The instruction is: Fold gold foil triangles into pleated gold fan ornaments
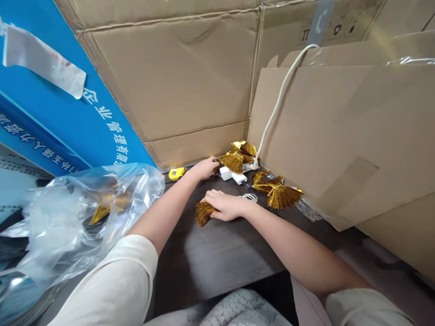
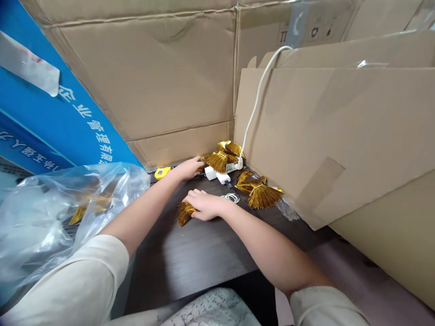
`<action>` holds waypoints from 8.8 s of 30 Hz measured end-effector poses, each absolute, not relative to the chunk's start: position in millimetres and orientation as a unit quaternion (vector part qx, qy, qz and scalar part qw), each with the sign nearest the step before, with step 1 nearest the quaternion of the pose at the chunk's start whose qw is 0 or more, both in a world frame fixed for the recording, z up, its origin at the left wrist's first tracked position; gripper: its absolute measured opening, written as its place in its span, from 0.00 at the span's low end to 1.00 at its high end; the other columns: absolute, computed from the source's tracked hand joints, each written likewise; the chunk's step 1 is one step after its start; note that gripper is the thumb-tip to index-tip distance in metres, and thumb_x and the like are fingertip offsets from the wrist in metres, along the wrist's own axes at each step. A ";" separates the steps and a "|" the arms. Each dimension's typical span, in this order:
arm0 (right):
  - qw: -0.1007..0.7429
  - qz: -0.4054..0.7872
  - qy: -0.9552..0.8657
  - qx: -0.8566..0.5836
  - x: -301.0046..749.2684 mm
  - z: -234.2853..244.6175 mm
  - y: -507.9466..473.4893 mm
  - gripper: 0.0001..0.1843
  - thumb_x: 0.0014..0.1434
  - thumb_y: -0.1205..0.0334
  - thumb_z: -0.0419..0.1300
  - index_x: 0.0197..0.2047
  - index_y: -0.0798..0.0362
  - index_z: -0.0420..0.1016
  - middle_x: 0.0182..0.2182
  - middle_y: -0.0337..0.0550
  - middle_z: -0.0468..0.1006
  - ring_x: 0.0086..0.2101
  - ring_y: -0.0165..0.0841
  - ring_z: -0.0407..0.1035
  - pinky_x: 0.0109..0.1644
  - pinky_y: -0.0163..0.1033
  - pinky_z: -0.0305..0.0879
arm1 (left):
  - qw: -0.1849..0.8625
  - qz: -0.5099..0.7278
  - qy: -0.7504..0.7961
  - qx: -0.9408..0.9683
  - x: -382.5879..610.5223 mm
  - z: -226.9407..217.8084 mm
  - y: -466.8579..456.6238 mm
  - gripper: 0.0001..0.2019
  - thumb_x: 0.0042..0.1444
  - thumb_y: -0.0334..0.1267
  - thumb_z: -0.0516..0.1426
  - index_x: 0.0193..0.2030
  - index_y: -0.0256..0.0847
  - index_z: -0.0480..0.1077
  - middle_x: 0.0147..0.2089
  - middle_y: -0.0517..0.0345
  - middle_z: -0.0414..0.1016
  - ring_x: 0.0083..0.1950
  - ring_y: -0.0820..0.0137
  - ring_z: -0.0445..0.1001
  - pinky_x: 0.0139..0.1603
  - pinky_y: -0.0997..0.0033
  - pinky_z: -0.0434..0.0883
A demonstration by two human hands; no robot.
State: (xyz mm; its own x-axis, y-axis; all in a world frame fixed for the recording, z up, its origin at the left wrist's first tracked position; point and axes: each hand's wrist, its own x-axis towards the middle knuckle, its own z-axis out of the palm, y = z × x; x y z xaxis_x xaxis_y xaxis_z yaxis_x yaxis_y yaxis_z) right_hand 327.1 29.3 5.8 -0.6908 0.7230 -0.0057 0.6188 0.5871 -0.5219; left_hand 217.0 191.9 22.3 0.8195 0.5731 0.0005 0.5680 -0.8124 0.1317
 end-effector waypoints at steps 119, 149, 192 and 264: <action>0.093 0.258 -0.878 -0.393 309.3 -4.1 18.7 0.19 0.65 0.59 0.55 0.57 0.57 0.63 0.53 0.56 0.65 0.54 0.44 0.59 0.59 0.61 0.66 | 0.409 0.286 0.330 0.801 85.5 -10.1 78.8 0.15 0.58 0.35 0.64 0.52 0.38 0.72 0.45 0.54 0.81 0.46 0.67 0.80 0.49 0.70 0.75; 0.138 0.239 -0.888 -0.369 314.5 -10.1 20.8 0.40 0.66 0.57 0.53 0.74 0.57 0.41 0.56 0.58 0.63 0.55 0.44 0.60 0.61 0.62 0.65 | 0.424 0.296 0.357 0.778 83.6 -19.9 78.3 0.09 0.59 0.29 0.61 0.46 0.39 0.76 0.42 0.57 0.84 0.45 0.68 0.84 0.50 0.69 0.77; 0.132 0.194 -0.961 -0.149 284.2 22.8 -26.0 0.23 0.66 0.62 0.55 0.64 0.53 0.69 0.48 0.48 0.76 0.47 0.36 0.70 0.53 0.41 0.68 | 0.292 0.131 0.056 0.946 210.0 -2.8 73.3 0.08 0.65 0.37 0.59 0.47 0.40 0.78 0.45 0.50 0.74 0.47 0.65 0.74 0.49 0.67 0.71; 0.364 0.546 -0.705 -0.269 320.6 -15.9 28.2 0.29 0.61 0.59 0.65 0.63 0.50 0.64 0.64 0.50 0.61 0.64 0.31 0.63 0.69 0.39 0.64 | 0.676 0.452 0.311 0.493 115.1 -19.8 79.6 0.30 0.41 0.55 0.74 0.39 0.35 0.70 0.28 0.59 0.78 0.25 0.77 0.75 0.28 0.80 0.71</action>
State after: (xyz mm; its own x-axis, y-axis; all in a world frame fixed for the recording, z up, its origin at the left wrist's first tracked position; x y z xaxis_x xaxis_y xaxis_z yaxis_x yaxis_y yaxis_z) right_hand 320.6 28.2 -15.9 -0.5904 0.7766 0.2198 -0.0179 0.2597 -0.9655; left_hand 115.1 79.6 -19.8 0.3994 0.9164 0.0251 -0.3045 0.1067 0.9465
